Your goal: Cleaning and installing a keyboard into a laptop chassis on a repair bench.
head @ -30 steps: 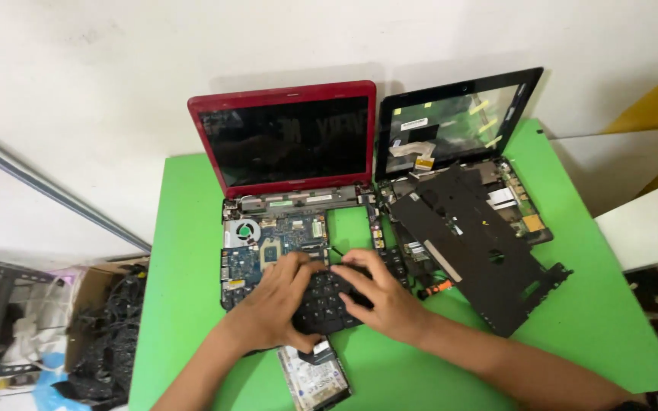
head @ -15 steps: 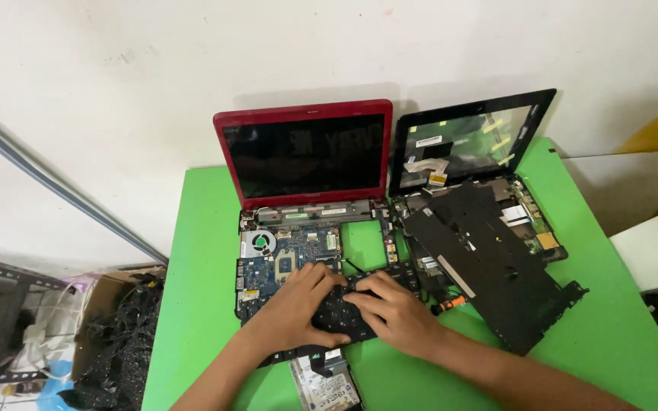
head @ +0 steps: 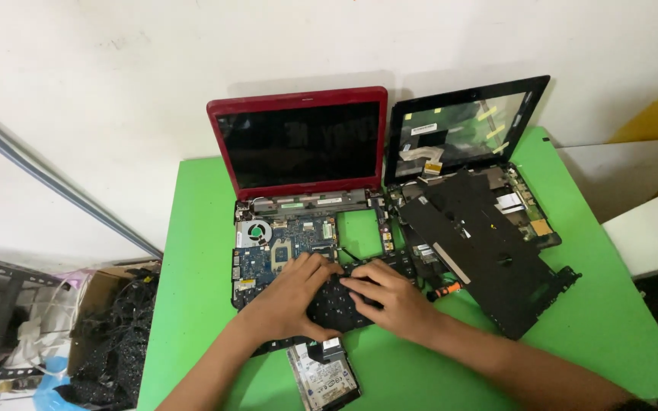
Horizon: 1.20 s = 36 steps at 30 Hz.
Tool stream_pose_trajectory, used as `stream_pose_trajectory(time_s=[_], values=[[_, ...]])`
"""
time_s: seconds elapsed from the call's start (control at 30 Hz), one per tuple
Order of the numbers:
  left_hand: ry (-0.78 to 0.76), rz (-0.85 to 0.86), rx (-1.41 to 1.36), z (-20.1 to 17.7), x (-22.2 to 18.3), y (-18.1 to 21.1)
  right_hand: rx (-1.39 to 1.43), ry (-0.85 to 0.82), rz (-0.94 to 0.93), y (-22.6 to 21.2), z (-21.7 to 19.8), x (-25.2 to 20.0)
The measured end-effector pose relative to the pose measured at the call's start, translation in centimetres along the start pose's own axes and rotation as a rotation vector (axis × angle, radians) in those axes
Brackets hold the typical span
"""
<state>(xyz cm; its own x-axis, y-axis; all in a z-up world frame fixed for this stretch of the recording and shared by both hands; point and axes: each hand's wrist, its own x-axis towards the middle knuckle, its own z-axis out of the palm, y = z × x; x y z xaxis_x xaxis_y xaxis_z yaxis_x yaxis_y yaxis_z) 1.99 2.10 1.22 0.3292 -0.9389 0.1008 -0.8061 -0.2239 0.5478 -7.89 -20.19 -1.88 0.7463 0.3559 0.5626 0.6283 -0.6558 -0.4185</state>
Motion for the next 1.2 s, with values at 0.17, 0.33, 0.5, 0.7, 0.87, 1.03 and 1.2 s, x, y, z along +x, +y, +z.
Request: stream_pose_trajectory(time_s=[0.17, 0.33, 0.5, 0.7, 0.87, 1.03, 1.2], values=[[0.011, 0.005, 0.009, 0.0, 0.0, 0.2, -0.099, 0.022, 0.018, 0.2, 0.3, -0.3], [-0.009, -0.024, -0.011, -0.2, 0.1, 0.4, -0.085, -0.013, 0.079, 0.8, 1.0, -0.8], [-0.033, -0.047, -0.003, -0.1, 0.1, 0.2, -0.05, 0.036, 0.176, 0.8, 0.9, -0.9], [-0.011, -0.052, -0.019, -0.1, 0.1, 0.5, -0.091, -0.006, 0.067, 1.0, 0.4, -0.9], [0.013, -0.029, -0.014, -0.1, 0.1, 0.4, 0.011, -0.097, -0.05, 0.6, 0.0, -0.4], [0.035, -0.02, -0.011, 0.2, -0.1, 0.3, -0.054, -0.046, 0.024, 0.5, -0.3, -0.3], [0.056, 0.0, -0.009, 0.0, -0.1, 0.5, 0.007, -0.096, -0.042, 0.7, 0.2, -0.7]])
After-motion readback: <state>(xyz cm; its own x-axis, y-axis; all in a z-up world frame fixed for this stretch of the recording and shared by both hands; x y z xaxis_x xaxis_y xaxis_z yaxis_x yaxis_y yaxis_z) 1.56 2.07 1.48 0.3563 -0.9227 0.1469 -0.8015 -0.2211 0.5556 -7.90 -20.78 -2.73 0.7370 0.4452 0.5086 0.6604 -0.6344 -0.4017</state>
